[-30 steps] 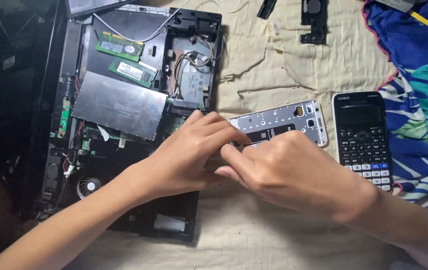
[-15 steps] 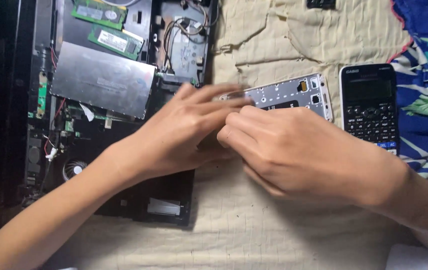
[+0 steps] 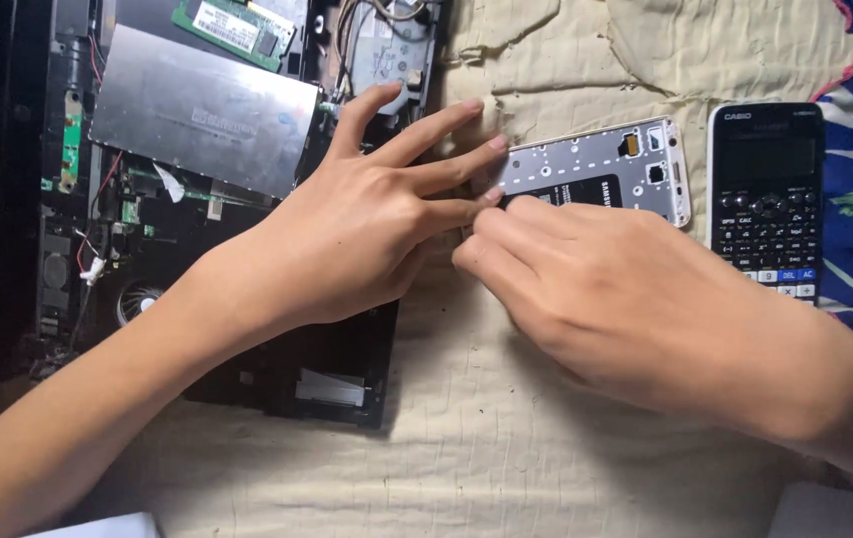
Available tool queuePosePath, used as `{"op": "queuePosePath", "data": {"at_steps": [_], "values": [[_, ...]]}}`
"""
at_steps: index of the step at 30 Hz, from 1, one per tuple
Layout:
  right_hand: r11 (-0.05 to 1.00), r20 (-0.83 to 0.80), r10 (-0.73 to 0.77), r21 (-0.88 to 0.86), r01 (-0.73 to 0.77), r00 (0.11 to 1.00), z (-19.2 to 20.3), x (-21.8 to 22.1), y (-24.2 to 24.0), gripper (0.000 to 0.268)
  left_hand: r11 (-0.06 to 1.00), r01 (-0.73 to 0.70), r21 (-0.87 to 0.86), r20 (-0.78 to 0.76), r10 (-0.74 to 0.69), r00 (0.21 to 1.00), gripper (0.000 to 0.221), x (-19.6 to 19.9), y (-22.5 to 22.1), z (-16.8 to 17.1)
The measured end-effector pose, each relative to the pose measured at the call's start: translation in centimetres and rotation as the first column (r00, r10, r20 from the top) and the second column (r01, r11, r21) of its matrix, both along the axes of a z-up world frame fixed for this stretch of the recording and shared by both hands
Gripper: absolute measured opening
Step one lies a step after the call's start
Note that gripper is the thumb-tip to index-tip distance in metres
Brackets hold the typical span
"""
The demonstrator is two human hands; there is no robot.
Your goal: Disassembling a mobile phone by removing internal screws with a screwdriver and manipulating ribbon cables while working next to an open laptop.
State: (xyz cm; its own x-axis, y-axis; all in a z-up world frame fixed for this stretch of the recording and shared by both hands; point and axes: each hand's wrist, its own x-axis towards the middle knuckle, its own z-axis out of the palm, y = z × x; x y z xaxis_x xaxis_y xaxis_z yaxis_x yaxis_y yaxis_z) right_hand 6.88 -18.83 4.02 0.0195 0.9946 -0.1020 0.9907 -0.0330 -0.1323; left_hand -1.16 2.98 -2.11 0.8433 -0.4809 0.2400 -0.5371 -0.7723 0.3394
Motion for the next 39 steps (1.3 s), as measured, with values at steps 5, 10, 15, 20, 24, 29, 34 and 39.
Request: {"op": "queuePosePath", "data": {"at_steps": [5,10,15,20,24,29,34,39], "values": [[0.984,-0.036,0.007,-0.178,-0.014,0.999,0.3,0.0,-0.1,0.017,1.000,0.023,0.020,-0.007,-0.022,1.000,0.053,0.0,0.2,-0.6],[0.971,0.034,-0.198,-0.128,0.200,0.980,-0.2,-1.6,0.6,0.010,1.000,0.025,0.014,0.000,-0.025,1.000,0.060,0.1,0.2,-0.8],[0.898,0.114,-0.433,-0.024,0.439,0.894,-0.1,-2.5,0.8,0.020,1.000,0.020,0.004,0.014,-0.020,1.000,0.055,0.1,0.1,-0.7],[1.000,0.078,0.003,-0.020,-0.002,0.997,0.1,-0.7,0.2,0.009,0.999,0.032,0.004,-0.005,-0.032,0.999,0.044,0.1,0.2,-0.2],[0.997,0.082,0.059,0.050,-0.063,0.995,0.0,-0.4,0.4,0.014,1.000,0.013,-0.002,-0.004,-0.013,1.000,0.036,0.1,0.0,0.6],[0.996,0.026,-0.038,-0.076,0.040,0.999,0.0,-1.1,0.5,0.012,1.000,0.026,-0.004,-0.090,-0.026,0.996,0.065,0.2,0.0,-0.1],[0.965,0.064,-0.262,-0.007,0.263,0.963,-1.1,-2.3,0.9,0.004,1.000,0.004,-0.013,-0.079,-0.005,0.997,0.057,0.2,-0.4,-0.1],[0.969,0.052,-0.248,0.031,0.246,0.967,0.0,-1.9,0.8,0.020,1.000,-0.017,-0.019,-0.088,0.015,0.996,0.052,0.1,-0.6,0.0]]}}
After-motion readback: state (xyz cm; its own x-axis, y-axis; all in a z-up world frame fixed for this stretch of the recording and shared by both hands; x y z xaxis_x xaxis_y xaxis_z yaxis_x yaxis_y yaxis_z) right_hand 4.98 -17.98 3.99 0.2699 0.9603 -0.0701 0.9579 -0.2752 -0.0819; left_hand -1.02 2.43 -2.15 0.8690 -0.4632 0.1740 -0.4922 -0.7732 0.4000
